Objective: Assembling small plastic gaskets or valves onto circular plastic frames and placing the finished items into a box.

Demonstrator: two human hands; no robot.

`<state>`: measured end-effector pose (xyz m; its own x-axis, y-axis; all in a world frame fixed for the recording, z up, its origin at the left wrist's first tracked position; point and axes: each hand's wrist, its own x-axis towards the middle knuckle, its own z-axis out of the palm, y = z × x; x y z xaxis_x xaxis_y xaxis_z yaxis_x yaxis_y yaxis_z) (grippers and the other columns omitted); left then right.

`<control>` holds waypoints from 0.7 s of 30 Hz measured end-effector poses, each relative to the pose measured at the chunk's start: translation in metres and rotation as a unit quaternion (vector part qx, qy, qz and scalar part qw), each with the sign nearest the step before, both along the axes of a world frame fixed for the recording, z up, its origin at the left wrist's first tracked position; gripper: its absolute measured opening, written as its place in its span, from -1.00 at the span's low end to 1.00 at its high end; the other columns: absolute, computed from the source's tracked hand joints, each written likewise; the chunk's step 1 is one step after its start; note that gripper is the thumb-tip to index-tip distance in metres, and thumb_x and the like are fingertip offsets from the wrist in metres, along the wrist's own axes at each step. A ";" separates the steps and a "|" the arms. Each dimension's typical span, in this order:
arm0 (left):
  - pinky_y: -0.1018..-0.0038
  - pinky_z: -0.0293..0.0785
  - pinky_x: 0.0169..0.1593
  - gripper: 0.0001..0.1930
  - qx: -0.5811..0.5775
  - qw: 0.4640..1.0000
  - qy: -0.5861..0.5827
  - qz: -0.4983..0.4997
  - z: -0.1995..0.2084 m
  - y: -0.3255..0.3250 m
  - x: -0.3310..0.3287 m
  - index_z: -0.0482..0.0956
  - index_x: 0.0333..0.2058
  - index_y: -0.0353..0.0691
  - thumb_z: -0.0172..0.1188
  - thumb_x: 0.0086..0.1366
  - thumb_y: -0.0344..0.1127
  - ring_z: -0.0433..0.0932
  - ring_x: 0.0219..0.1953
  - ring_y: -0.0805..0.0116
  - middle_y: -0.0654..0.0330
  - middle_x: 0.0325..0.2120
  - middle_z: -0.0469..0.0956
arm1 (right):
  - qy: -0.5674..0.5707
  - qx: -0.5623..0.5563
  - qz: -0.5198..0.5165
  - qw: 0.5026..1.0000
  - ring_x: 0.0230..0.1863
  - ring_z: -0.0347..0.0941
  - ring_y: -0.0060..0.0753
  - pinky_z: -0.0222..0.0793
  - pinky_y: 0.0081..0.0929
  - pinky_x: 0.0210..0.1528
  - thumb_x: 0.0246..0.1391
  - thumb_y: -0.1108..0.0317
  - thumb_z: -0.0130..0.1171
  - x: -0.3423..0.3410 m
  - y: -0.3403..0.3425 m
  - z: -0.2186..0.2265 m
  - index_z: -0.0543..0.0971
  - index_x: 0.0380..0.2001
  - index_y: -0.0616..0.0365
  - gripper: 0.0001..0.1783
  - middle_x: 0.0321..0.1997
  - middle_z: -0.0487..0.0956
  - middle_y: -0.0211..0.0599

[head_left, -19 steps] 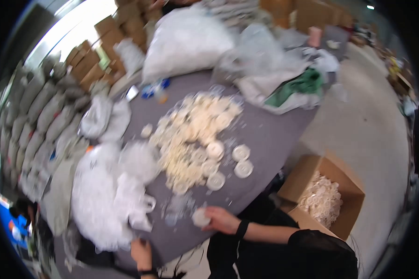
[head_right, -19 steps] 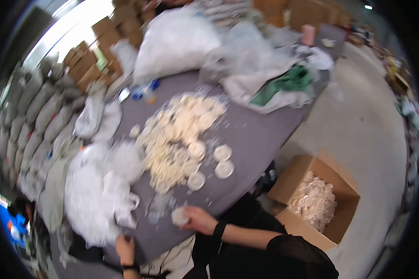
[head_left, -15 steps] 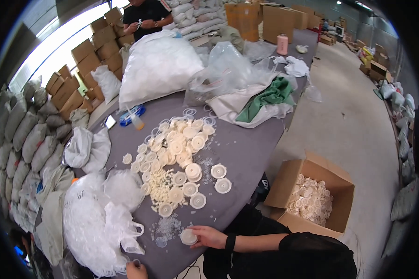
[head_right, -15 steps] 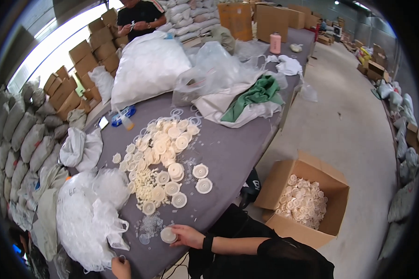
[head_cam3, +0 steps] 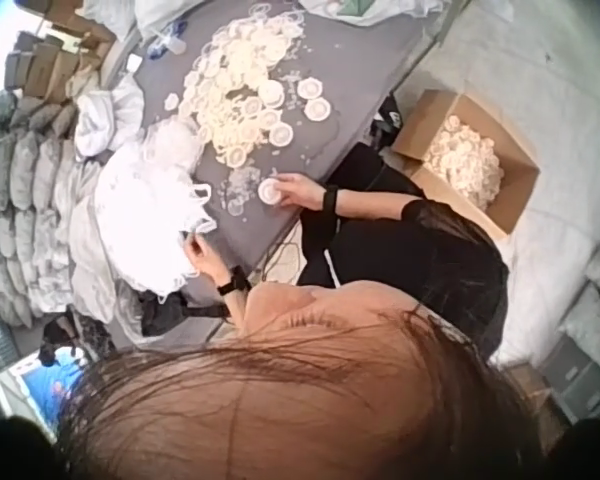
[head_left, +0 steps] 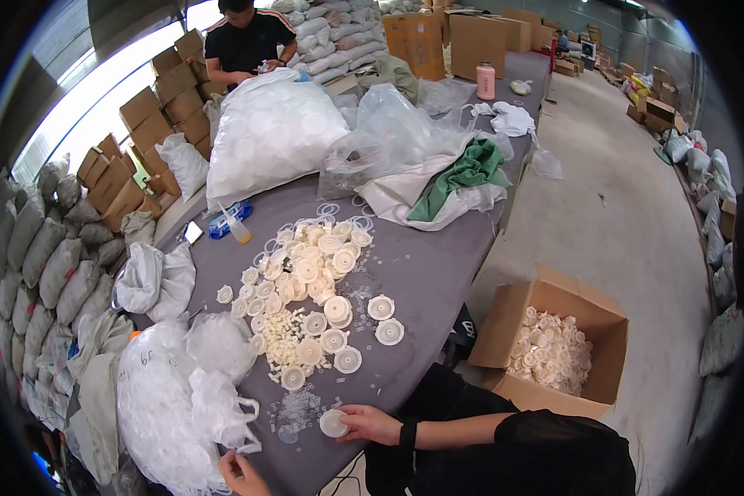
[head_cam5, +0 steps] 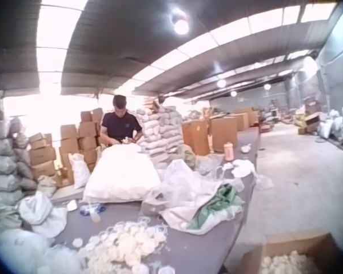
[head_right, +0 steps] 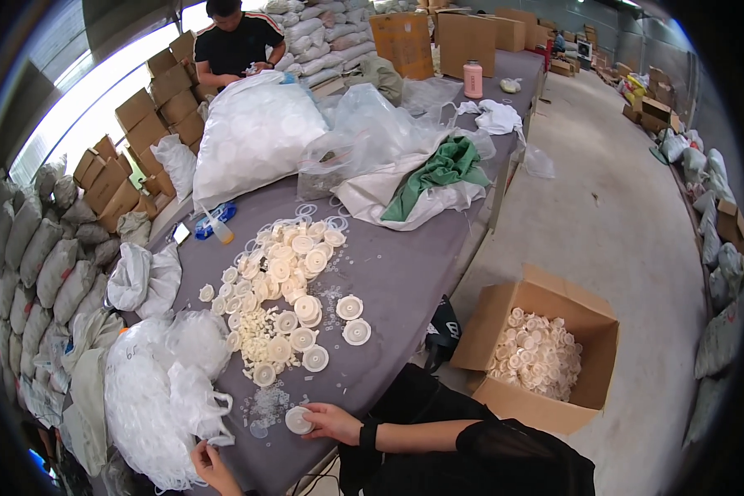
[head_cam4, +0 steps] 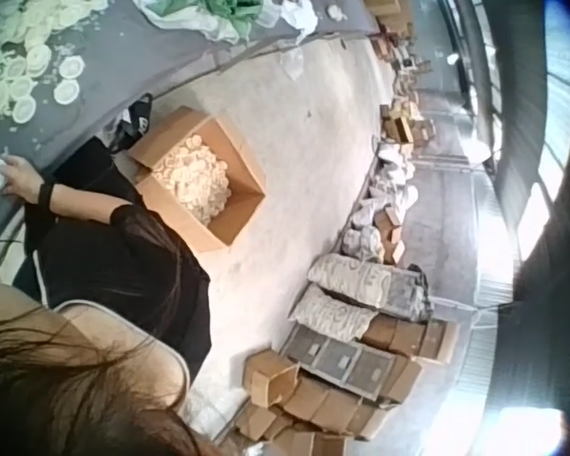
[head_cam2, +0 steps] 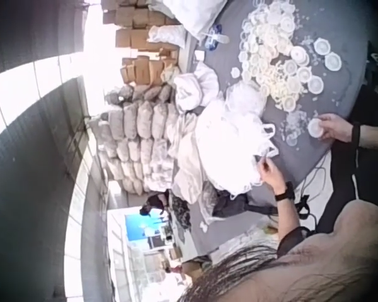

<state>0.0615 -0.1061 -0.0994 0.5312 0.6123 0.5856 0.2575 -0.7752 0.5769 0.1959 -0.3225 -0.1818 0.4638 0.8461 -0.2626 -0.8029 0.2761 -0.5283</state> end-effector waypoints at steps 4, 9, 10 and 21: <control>0.57 0.32 -0.35 -0.86 -0.359 0.929 -0.021 -0.092 0.037 -0.052 0.011 0.45 -0.38 -0.37 0.09 0.15 -0.39 0.40 -0.46 0.48 0.22 -0.56 0.45 | 0.002 -0.012 -0.016 1.000 -0.04 0.33 -0.42 0.29 -0.40 0.01 0.14 0.31 -0.14 -0.010 -0.001 0.005 0.24 0.01 0.23 -0.62 -0.03 0.36 -0.28; 0.67 0.22 -0.61 -0.97 -0.469 0.856 0.047 -0.214 0.007 -0.095 0.034 0.44 -0.51 -0.28 0.10 0.08 -0.50 0.34 -0.69 0.60 0.30 -0.67 0.43 | 0.020 0.036 -0.027 0.999 -0.08 0.36 -0.46 0.33 -0.48 -0.04 0.12 0.27 -0.11 -0.019 0.006 0.011 0.26 -0.01 0.21 -0.61 -0.08 0.38 -0.32; 0.67 0.22 -0.61 -0.97 -0.473 0.854 0.050 -0.211 -0.001 -0.094 0.037 0.44 -0.51 -0.28 0.10 0.08 -0.50 0.34 -0.69 0.60 0.30 -0.67 0.43 | 0.028 0.050 -0.028 0.998 -0.08 0.36 -0.46 0.32 -0.48 -0.04 0.13 0.28 -0.12 -0.021 0.004 0.014 0.26 -0.02 0.21 -0.63 -0.09 0.39 -0.32; 0.77 0.12 -0.59 -0.91 -0.505 0.842 -0.013 -0.187 -0.005 -0.108 0.057 0.39 -0.54 -0.26 0.12 0.09 -0.46 0.25 -0.67 0.69 0.37 -0.67 0.37 | 0.093 0.064 -0.050 0.992 -0.04 0.33 -0.44 0.28 -0.43 -0.01 0.16 0.27 -0.19 -0.012 -0.010 0.036 0.28 -0.05 0.19 -0.67 -0.05 0.37 -0.31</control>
<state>0.1180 -0.2143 -0.1048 0.7932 0.5970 -0.1199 0.0815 0.0911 0.9925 0.1843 -0.3328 -0.1456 0.5013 0.8298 -0.2451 -0.8483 0.4154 -0.3284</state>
